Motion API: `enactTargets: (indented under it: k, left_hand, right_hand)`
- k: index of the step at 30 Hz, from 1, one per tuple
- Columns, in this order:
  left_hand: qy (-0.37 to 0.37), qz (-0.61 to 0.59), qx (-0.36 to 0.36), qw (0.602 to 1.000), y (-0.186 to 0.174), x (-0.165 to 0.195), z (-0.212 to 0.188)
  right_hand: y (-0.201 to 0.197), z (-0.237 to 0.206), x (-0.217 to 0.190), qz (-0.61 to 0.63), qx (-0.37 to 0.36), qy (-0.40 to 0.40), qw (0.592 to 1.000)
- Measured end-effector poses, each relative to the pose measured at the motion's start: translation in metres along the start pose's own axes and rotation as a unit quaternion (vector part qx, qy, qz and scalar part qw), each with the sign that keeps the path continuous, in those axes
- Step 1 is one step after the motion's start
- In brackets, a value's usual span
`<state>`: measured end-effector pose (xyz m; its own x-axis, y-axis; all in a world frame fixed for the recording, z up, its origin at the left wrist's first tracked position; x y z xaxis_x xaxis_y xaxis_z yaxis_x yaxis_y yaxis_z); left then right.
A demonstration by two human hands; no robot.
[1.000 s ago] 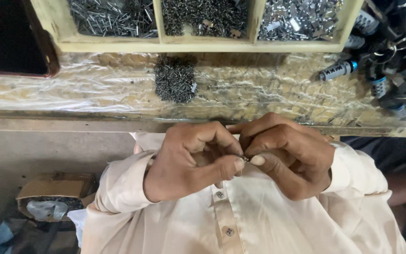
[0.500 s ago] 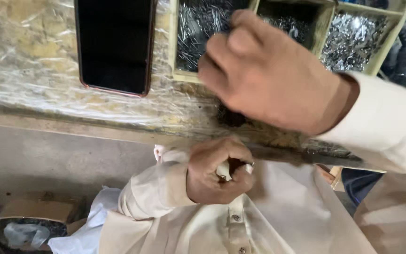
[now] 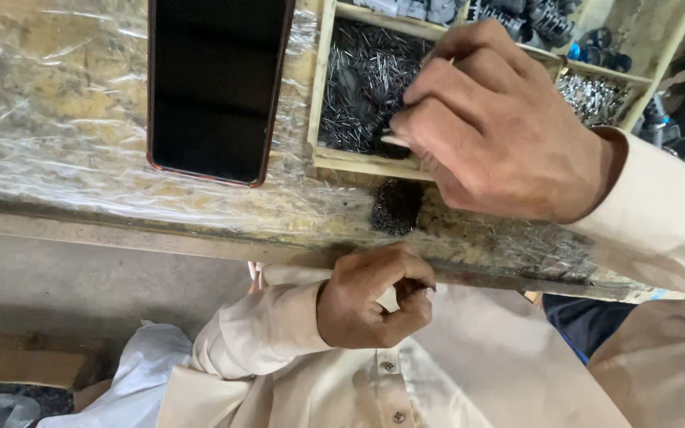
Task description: The person sits at a workbench assembling small metal lock components. They pick tiny metal pins and springs from a compartment tray, press them into a lock body held in the other hand, and place finished lock assemblies onto a pile of completed locks on the bench.
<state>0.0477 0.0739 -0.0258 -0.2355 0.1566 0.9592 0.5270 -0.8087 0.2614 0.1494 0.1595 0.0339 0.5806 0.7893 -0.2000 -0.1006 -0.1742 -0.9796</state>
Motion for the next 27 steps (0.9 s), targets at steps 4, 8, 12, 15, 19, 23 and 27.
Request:
enactTargets:
  k: [4, 8, 12, 15, 19, 23, 27]
  left_hand:
    - [-0.005, 0.029, -0.002, 1.0, -0.002, 0.001, 0.001]
    - [0.005, 0.056, 0.001, 0.998, -0.006, 0.006, 0.002]
    - [-0.011, 0.038, 0.005, 0.999, -0.01, 0.004, 0.001]
    - [-0.037, 0.044, 0.022, 0.998, -0.012, -0.002, -0.003]
    - [-0.013, 0.058, -0.006, 0.998, -0.005, -0.001, -0.001]
    - [0.035, 0.087, 0.024, 0.995, -0.009, 0.008, 0.003]
    - [0.103, 0.018, 0.069, 0.992, -0.017, 0.024, -0.003]
  right_hand:
    - [0.001, 0.001, 0.0, -0.031, 0.045, -0.012, 0.998]
    - [-0.033, 0.032, -0.02, -0.091, 0.069, -0.047, 0.992]
    - [-0.068, 0.03, -0.028, -0.005, 0.073, 0.023, 0.997]
    - [-0.056, 0.017, -0.032, -0.042, 0.064, 0.033, 0.996]
    - [-0.012, 0.018, -0.019, -0.098, 0.046, 0.001, 0.994]
    - [-0.027, 0.016, -0.023, -0.056, 0.092, -0.023, 0.994]
    - [-0.054, -0.032, -0.024, 0.297, 0.135, 0.15, 0.933]
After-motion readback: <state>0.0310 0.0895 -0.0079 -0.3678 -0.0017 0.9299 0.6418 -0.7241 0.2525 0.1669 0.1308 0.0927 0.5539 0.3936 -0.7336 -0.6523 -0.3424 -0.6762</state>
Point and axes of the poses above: each hand's wrist, its own z-axis towards the middle knuckle, its own y-axis out of the palm, x = y × z, the point moved 10 cm from there along z, towards the middle knuckle, and after that the axes turned 13 degrees about -x, right-handed, at the moved point
